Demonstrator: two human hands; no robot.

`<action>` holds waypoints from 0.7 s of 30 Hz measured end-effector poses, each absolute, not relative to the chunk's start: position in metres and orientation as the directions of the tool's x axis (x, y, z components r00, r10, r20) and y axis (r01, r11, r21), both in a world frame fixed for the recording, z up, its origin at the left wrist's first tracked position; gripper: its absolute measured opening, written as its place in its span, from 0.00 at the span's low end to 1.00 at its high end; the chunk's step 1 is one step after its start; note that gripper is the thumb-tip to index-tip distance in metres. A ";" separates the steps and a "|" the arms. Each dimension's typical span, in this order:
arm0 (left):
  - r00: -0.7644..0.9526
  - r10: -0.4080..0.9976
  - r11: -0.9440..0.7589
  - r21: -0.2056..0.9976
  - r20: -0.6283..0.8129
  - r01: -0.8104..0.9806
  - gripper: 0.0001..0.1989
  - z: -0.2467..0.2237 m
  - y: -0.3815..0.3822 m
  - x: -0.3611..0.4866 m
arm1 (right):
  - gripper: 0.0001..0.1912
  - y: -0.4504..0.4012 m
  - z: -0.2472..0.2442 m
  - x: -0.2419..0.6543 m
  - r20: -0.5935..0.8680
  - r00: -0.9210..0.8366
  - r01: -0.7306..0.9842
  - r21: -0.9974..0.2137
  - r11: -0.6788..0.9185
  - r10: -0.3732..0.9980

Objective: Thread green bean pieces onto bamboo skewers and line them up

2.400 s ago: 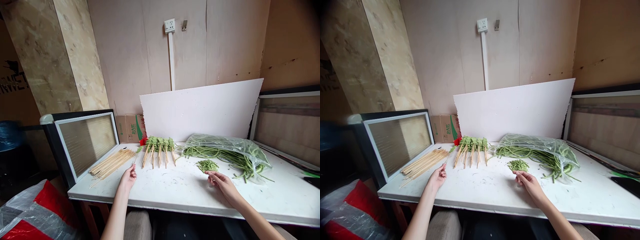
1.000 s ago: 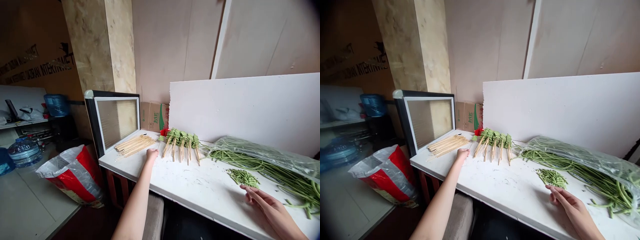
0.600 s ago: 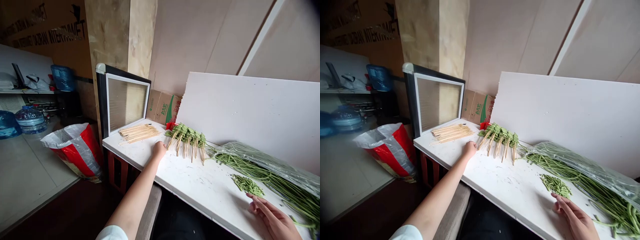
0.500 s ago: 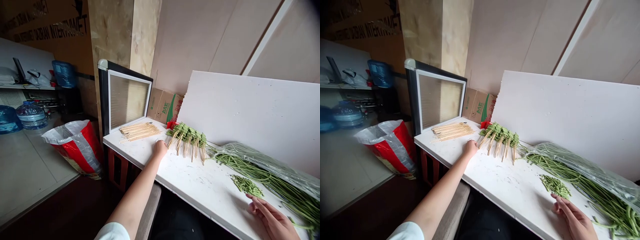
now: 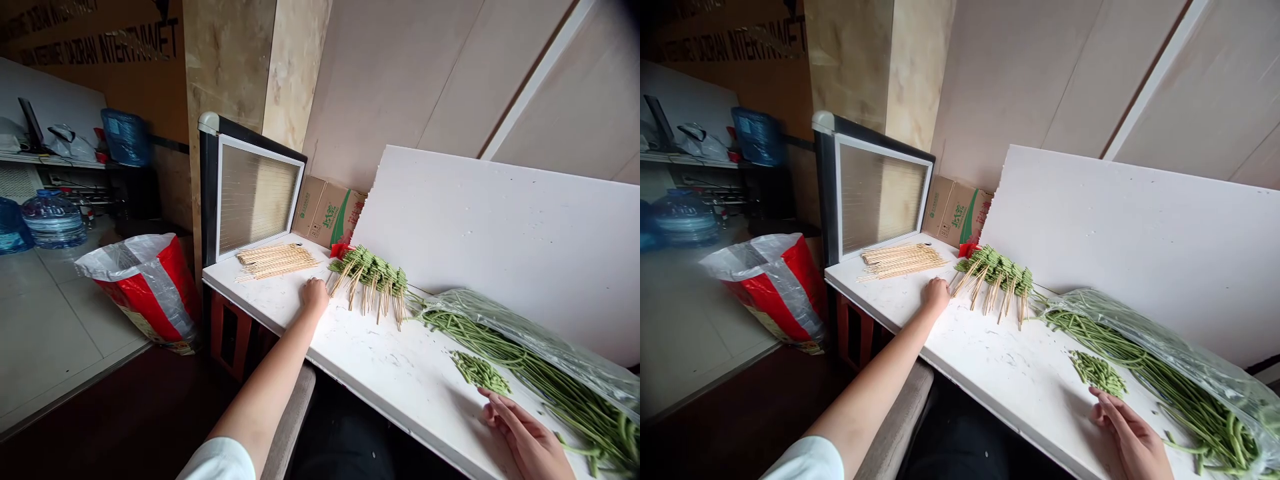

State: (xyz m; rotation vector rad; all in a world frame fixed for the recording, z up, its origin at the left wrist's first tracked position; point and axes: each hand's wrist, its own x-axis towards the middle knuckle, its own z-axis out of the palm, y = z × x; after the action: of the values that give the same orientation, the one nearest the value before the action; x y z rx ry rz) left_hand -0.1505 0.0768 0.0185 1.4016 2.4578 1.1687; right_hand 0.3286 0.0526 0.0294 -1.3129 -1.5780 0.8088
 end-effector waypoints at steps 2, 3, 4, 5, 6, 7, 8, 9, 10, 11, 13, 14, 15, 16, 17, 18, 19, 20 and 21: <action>-0.589 0.762 0.309 0.649 0.268 0.695 0.09 0.019 0.079 -0.152 | 0.28 0.054 0.028 0.330 0.167 -0.039 0.330 -0.929 0.170 0.985; -0.596 0.759 0.317 0.651 0.261 0.689 0.09 0.019 0.080 -0.153 | 0.28 0.055 0.026 0.332 0.143 -0.041 0.305 -0.941 0.149 0.989; -0.603 0.754 0.323 0.654 0.258 0.684 0.10 0.018 0.080 -0.154 | 0.28 0.055 0.024 0.333 0.131 -0.040 0.290 -0.947 0.137 0.991; -0.610 0.749 0.327 0.657 0.258 0.679 0.10 0.019 0.080 -0.155 | 0.28 0.056 0.022 0.335 0.126 -0.038 0.283 -0.950 0.132 0.991; -0.616 0.743 0.327 0.662 0.261 0.675 0.11 0.019 0.080 -0.155 | 0.27 0.057 0.020 0.337 0.126 -0.039 0.280 -0.951 0.132 0.991; -0.621 0.737 0.325 0.666 0.267 0.671 0.11 0.019 0.079 -0.155 | 0.27 0.058 0.019 0.338 0.127 -0.042 0.278 -0.951 0.134 0.991; -0.624 0.731 0.318 0.672 0.276 0.669 0.11 0.020 0.077 -0.154 | 0.27 0.059 0.017 0.339 0.127 -0.046 0.275 -0.952 0.135 0.991; -0.626 0.724 0.306 0.678 0.289 0.668 0.11 0.021 0.075 -0.153 | 0.26 0.060 0.016 0.340 0.125 -0.051 0.273 -0.953 0.135 0.991; -0.626 0.717 0.289 0.685 0.308 0.668 0.12 0.022 0.072 -0.152 | 0.26 0.061 0.015 0.341 0.124 -0.056 0.270 -0.954 0.134 0.991; -0.624 0.708 0.266 0.693 0.332 0.670 0.11 0.025 0.069 -0.151 | 0.25 0.061 0.014 0.341 0.124 -0.058 0.265 -0.955 0.136 0.991; -0.616 0.682 0.201 0.709 0.393 0.675 0.11 0.033 0.063 -0.149 | 0.25 0.062 0.014 0.341 0.130 -0.067 0.259 -0.955 0.143 0.989; -0.611 0.667 0.163 0.717 0.427 0.678 0.11 0.040 0.061 -0.148 | 0.25 0.062 0.014 0.341 0.136 -0.073 0.258 -0.954 0.151 0.988; -0.606 0.649 0.122 0.723 0.460 0.680 0.11 0.049 0.057 -0.147 | 0.25 0.061 0.014 0.340 0.144 -0.077 0.259 -0.953 0.159 0.987; -0.599 0.633 0.083 0.726 0.491 0.682 0.11 0.061 0.054 -0.145 | 0.25 0.060 0.014 0.339 0.151 -0.079 0.261 -0.951 0.166 0.985; -0.581 0.610 0.019 0.723 0.539 0.691 0.11 0.075 0.049 -0.143 | 0.26 0.058 0.015 0.338 0.157 -0.080 0.264 -0.949 0.173 0.984; -0.544 0.547 -0.113 0.700 0.636 0.705 0.12 0.091 0.042 -0.138 | 0.26 0.056 0.016 0.337 0.163 -0.074 0.266 -0.948 0.176 0.984; -0.510 0.455 -0.248 0.654 0.730 0.715 0.13 0.108 0.033 -0.133 | 0.27 0.053 0.017 0.335 0.167 -0.078 0.268 -0.946 0.182 0.983; -0.477 0.358 -0.364 0.591 0.803 0.720 0.13 0.127 0.020 -0.125 | 0.28 0.050 0.019 0.333 0.169 -0.083 0.265 -0.946 0.185 0.982; -0.450 0.270 -0.454 0.525 0.851 0.720 0.13 0.145 0.005 -0.116 | 0.28 0.046 0.020 0.330 0.171 -0.083 0.251 -0.950 0.186 0.982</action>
State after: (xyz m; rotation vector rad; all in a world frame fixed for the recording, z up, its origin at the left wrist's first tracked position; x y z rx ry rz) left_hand -0.1157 0.0048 0.1452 1.7516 1.7463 2.4311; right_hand 0.3302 0.0464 0.0200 -1.2273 -1.5236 0.9809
